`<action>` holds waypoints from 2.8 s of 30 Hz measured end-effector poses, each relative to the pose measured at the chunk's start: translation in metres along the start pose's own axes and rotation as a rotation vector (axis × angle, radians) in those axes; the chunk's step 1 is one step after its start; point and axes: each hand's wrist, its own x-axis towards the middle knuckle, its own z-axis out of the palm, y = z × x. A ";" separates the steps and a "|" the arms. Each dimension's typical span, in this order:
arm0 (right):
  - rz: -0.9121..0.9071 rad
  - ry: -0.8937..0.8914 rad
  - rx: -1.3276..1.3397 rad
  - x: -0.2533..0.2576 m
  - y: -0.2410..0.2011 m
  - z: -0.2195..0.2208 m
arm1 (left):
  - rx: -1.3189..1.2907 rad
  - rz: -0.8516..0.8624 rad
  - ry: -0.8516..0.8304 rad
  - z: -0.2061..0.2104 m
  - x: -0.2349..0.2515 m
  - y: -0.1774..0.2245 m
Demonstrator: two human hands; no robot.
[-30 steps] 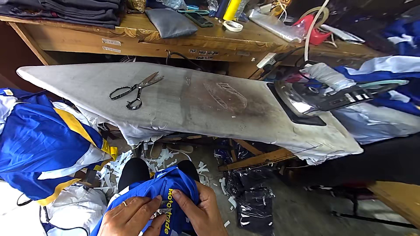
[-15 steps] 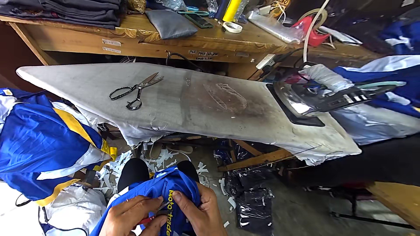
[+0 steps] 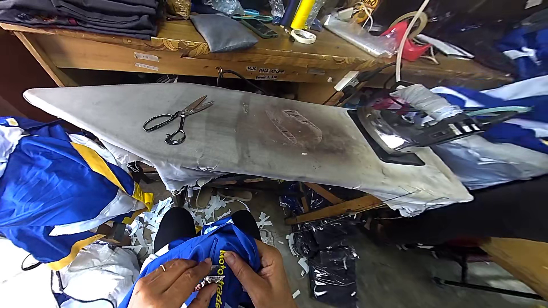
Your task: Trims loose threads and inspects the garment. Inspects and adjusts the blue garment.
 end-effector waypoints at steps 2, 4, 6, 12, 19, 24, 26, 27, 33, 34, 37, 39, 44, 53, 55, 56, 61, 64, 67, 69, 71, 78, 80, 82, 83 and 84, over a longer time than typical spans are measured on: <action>-0.010 -0.005 -0.020 0.000 -0.001 0.000 | 0.011 -0.013 -0.007 0.000 0.001 0.003; -0.016 -0.003 0.002 0.000 0.000 -0.001 | -0.081 -0.027 -0.005 0.000 0.002 0.000; -0.012 -0.008 0.054 0.000 0.001 -0.001 | -0.301 -0.050 0.011 0.004 0.002 -0.010; 0.013 -0.012 0.116 0.000 0.004 -0.001 | -0.404 -0.036 0.030 0.007 0.000 -0.022; 0.005 -0.006 0.074 0.000 0.002 0.001 | -0.208 -0.001 0.024 0.001 0.000 -0.011; -0.002 -0.006 0.040 -0.001 0.001 0.001 | -0.106 -0.014 0.017 -0.001 -0.001 -0.004; -0.006 -0.012 0.023 -0.002 0.000 0.001 | -0.069 -0.021 0.010 -0.002 -0.001 0.000; -0.008 -0.011 0.019 -0.002 0.000 0.001 | -0.064 -0.020 0.012 -0.002 -0.001 0.000; -0.002 -0.001 0.045 -0.003 0.000 0.003 | -0.180 -0.095 0.027 0.002 -0.001 -0.001; 0.000 -0.002 0.052 -0.004 0.000 0.004 | -0.226 -0.117 0.032 0.003 -0.001 -0.002; -0.002 -0.001 0.054 -0.005 0.002 0.005 | -0.289 -0.164 0.039 0.005 -0.002 -0.002; -0.001 0.008 0.044 -0.005 0.002 0.006 | -0.258 -0.184 0.041 0.005 -0.002 0.001; 0.013 0.009 0.058 -0.006 0.003 0.007 | -0.208 -0.198 0.036 0.005 -0.002 0.004; 0.025 -0.008 0.142 -0.007 0.005 0.005 | -0.473 -0.181 0.024 0.007 -0.004 -0.011; 0.016 -0.014 0.122 -0.007 0.003 0.004 | -0.353 -0.150 0.034 0.004 -0.005 -0.007; 0.016 -0.018 0.115 -0.006 0.003 0.004 | -0.306 -0.137 0.036 0.002 -0.005 -0.005; 0.024 -0.020 0.105 -0.007 0.001 0.004 | -0.209 -0.105 0.041 0.001 -0.005 -0.002; 0.027 -0.022 0.103 -0.006 0.001 0.004 | -0.199 -0.101 0.039 0.001 -0.004 -0.001; 0.010 -0.018 0.066 -0.006 0.001 0.004 | -0.176 -0.104 0.041 0.001 -0.004 0.001; -0.017 -0.018 0.026 -0.007 0.001 0.005 | -0.153 -0.111 0.036 0.000 -0.004 0.003; -0.036 -0.017 0.004 -0.007 0.001 0.006 | -0.157 -0.127 0.032 0.000 -0.005 0.004; -0.018 -0.007 0.032 -0.009 0.001 0.008 | -0.274 -0.212 0.034 0.005 -0.005 0.003; -0.020 -0.004 0.025 -0.010 0.002 0.009 | -0.240 -0.217 0.038 0.005 -0.005 0.005; -0.018 0.001 0.025 -0.011 0.002 0.009 | -0.213 -0.217 0.038 0.005 -0.005 0.006; -0.016 0.001 0.030 -0.011 0.002 0.009 | -0.220 -0.218 0.038 0.005 -0.005 0.005; -0.012 -0.002 0.038 -0.011 0.002 0.009 | -0.253 -0.222 0.038 0.006 -0.005 0.004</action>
